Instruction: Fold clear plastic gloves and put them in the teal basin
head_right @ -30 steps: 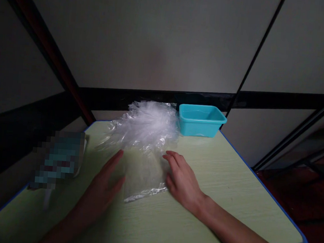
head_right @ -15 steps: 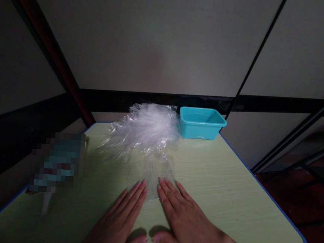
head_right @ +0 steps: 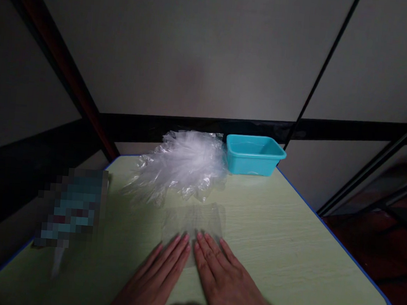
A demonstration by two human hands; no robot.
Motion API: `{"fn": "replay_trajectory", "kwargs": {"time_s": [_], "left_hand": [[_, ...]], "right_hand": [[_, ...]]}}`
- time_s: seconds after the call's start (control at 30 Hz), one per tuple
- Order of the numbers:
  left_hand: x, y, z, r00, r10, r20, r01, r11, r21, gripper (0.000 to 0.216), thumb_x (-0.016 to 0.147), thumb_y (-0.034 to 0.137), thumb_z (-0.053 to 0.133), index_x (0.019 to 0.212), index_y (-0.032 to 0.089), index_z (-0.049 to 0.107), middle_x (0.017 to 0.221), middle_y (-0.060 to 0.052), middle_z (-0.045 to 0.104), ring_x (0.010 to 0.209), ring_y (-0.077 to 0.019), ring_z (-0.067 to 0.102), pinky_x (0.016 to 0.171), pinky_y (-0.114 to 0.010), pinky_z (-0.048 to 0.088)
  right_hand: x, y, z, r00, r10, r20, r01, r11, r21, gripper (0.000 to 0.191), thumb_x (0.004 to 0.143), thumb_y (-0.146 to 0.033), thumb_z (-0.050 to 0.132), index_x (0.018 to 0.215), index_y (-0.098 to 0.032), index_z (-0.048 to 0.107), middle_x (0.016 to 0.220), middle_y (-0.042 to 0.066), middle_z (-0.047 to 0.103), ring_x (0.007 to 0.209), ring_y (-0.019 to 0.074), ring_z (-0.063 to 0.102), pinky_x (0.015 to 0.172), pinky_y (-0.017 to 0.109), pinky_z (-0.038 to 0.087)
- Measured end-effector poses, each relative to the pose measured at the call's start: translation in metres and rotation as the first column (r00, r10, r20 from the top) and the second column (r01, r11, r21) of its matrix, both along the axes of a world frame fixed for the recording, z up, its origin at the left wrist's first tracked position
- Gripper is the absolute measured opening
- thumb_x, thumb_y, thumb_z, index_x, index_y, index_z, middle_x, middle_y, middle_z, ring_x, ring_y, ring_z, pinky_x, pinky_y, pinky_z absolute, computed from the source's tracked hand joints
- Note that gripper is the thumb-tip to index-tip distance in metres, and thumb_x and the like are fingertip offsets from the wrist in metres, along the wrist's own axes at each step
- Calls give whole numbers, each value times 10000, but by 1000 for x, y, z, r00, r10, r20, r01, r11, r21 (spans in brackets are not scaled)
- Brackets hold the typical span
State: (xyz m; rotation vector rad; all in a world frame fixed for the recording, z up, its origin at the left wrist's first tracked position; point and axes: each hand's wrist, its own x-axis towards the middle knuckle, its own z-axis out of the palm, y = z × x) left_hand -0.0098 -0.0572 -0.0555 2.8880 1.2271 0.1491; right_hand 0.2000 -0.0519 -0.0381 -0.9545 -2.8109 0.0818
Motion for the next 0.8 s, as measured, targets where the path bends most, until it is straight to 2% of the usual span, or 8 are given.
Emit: {"fn": "replay_trajectory", "kwargs": {"time_s": [0.13, 0.27, 0.37, 0.43, 0.5, 0.67, 0.8], "left_hand": [[-1, 2, 3, 1000, -19, 10, 19, 999, -33, 732, 772, 499, 505, 1360, 119, 291, 1405, -136, 255, 1272, -305, 288, 993, -457, 320], [-8, 0, 5, 999, -21, 40, 20, 1000, 4, 727, 756, 441, 548, 1360, 133, 286, 1408, -128, 264, 1277, -291, 283, 995, -446, 329], [-15, -2, 4, 999, 9, 44, -13, 995, 97, 661, 764, 312, 548, 1339, 85, 314, 1396, -149, 291, 1270, -276, 304, 982, -417, 363], [-18, -2, 1, 998, 20, 57, -29, 984, 176, 598, 773, 251, 533, 1313, 73, 350, 1378, -148, 337, 1257, -262, 334, 970, -399, 386], [-20, -1, -1, 998, 9, 69, -25, 972, 233, 542, 777, 230, 521, 1280, 76, 393, 1347, -142, 398, 1232, -253, 381, 952, -394, 411], [-18, 3, -2, 996, -17, 87, -10, 955, 296, 470, 768, 228, 518, 1211, 78, 465, 1277, -148, 489, 1156, -259, 476, 892, -394, 471], [-16, 4, 1, 990, -14, 137, -28, 954, 299, 446, 763, 209, 524, 1188, 80, 484, 1237, -142, 531, 1120, -256, 512, 886, -400, 478]], "right_hand": [[4, 0, 1, 1000, 16, 6, -16, 999, -37, 818, 834, -562, 395, 1391, -43, 96, 1387, 204, 213, 1287, 294, 230, 1022, 455, 294], [12, -1, 8, 999, -6, 39, 6, 1000, -19, 769, 850, -525, 405, 1383, -26, 165, 1391, 205, 237, 1289, 292, 241, 1017, 487, 292], [18, 1, 13, 996, -88, 4, 88, 993, 74, 507, 889, -383, 425, 1301, -90, 390, 1367, 154, 357, 1250, 255, 346, 1010, 455, 329], [22, 3, 13, 995, -86, -49, 92, 987, 132, 285, 911, -249, 408, 1132, -147, 556, 1268, 94, 504, 1163, 201, 461, 1010, 400, 346], [24, 6, 10, 995, -41, -88, 56, 982, 178, 238, 912, -166, 393, 971, -171, 624, 1108, 52, 611, 1043, 161, 543, 988, 352, 372], [21, 12, 5, 998, 13, -66, 7, 959, 283, 214, 875, -99, 429, 812, -152, 627, 819, 47, 642, 852, 192, 588, 853, 373, 454], [19, 14, 15, 997, 15, -79, 2, 976, 218, 210, 863, -81, 413, 787, -142, 599, 858, 72, 640, 834, 201, 590, 797, 376, 469]]}}
